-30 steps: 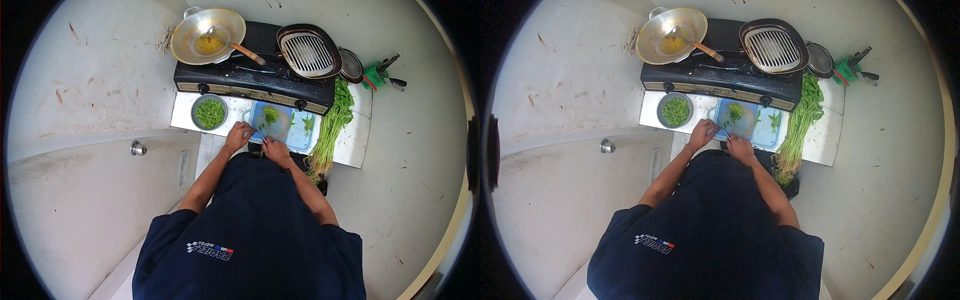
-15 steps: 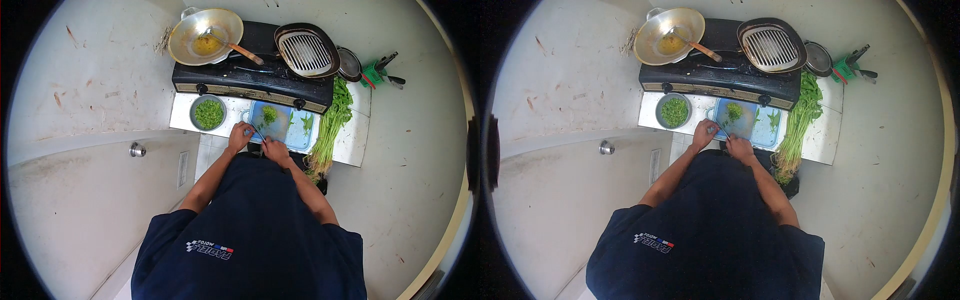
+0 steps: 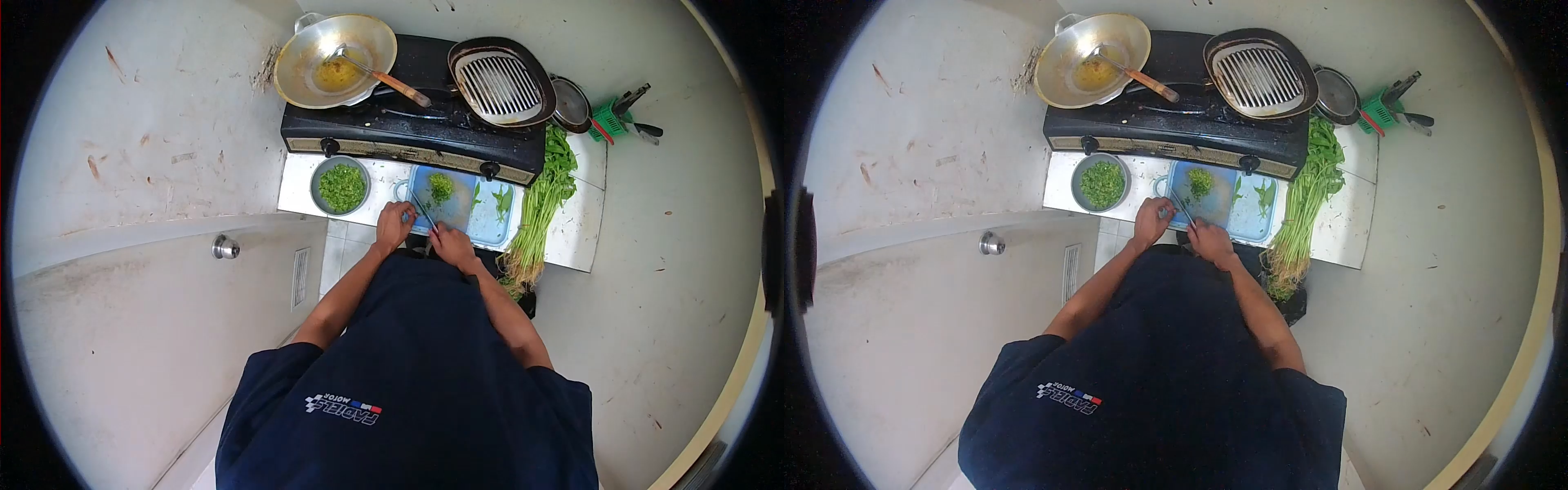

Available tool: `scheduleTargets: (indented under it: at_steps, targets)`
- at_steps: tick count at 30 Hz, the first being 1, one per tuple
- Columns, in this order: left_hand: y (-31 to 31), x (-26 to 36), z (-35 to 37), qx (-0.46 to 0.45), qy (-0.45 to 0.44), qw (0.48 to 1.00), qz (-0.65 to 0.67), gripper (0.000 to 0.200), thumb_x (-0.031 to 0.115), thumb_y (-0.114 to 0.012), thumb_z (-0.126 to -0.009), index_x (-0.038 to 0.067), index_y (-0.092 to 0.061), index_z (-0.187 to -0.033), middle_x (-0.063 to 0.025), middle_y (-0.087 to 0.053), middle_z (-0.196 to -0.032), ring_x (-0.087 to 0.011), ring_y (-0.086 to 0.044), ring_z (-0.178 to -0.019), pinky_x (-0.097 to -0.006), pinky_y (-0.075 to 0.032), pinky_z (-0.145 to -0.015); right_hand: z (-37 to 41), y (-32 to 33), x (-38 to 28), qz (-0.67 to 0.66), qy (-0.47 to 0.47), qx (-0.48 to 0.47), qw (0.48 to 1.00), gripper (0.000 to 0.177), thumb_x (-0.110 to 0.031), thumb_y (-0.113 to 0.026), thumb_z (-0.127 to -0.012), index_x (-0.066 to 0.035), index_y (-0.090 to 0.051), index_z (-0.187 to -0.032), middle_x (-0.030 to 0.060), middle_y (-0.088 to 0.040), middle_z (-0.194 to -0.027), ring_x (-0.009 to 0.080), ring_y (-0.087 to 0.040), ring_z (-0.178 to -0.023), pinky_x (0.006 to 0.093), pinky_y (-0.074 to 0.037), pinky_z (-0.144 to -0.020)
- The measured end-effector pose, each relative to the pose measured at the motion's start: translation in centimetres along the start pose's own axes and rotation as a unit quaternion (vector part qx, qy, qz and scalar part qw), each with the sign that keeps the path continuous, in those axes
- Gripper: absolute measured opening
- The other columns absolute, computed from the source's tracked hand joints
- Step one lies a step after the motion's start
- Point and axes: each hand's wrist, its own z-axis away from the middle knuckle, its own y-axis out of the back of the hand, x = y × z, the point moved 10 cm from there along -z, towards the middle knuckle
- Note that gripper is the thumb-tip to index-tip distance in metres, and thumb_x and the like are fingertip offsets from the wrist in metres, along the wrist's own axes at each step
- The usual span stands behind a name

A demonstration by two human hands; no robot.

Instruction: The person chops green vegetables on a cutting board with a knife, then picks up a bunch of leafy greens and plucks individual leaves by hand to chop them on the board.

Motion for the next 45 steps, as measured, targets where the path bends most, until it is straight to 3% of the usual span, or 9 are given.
scheduleTargets:
  at_steps: [7, 28, 32, 45]
  targets:
    - [0.2, 0.7, 0.3, 0.014, -0.063, 0.997, -0.048, 0.009, 0.011, -0.076, -0.083, 0.007, -0.077, -0.09, -0.0078, -0.074, -0.091, -0.0313, -0.064, -0.092, -0.0421, -0.053, -0.085, 0.2, 0.1, 0.3, -0.014, -0.007, -0.001, 1.0, 0.04, -0.042, -0.049, -0.105, -0.003, -0.06, -0.108, 0.0278, -0.069, -0.078, 0.05, -0.069, -0.077, 0.0593, -0.055, -0.073]
    - [0.0, 0.6, 0.6, 0.005, -0.056, 0.997, -0.05, 0.009, 0.012, -0.075, -0.084, 0.005, -0.076, -0.089, -0.0111, -0.071, -0.092, -0.0336, -0.064, -0.092, -0.0445, -0.052, -0.083, -0.2, 0.4, -1.4, 0.042, 0.034, 0.001, 0.999, 0.038, -0.036, -0.051, -0.105, 0.0, -0.06, -0.105, 0.0253, -0.07, -0.075, 0.0466, -0.071, -0.073, 0.0571, -0.057, -0.069]
    - [-0.2, 0.3, 0.7, 0.003, -0.072, 0.996, -0.058, 0.008, 0.013, -0.072, -0.084, 0.008, -0.076, -0.09, -0.0085, -0.071, -0.093, -0.031, -0.063, -0.091, -0.0425, -0.051, -0.085, -0.3, 0.5, -1.6, 0.047, 0.043, 0.011, 0.998, 0.037, -0.036, -0.051, -0.104, 0.0, -0.06, -0.106, 0.0258, -0.07, -0.076, 0.0474, -0.071, -0.074, 0.0571, -0.057, -0.07]
    - [-0.9, 0.5, 0.8, -0.005, -0.093, 0.992, -0.081, 0.009, 0.014, -0.07, -0.087, 0.006, -0.072, -0.091, -0.0096, -0.065, -0.092, -0.0298, -0.062, -0.093, -0.0435, -0.049, -0.082, 0.0, 0.5, -0.3, 0.048, 0.006, 0.007, 0.999, 0.039, -0.04, -0.049, -0.105, -0.003, -0.06, -0.109, 0.0264, -0.07, -0.076, 0.0475, -0.071, -0.075, 0.0578, -0.057, -0.071]
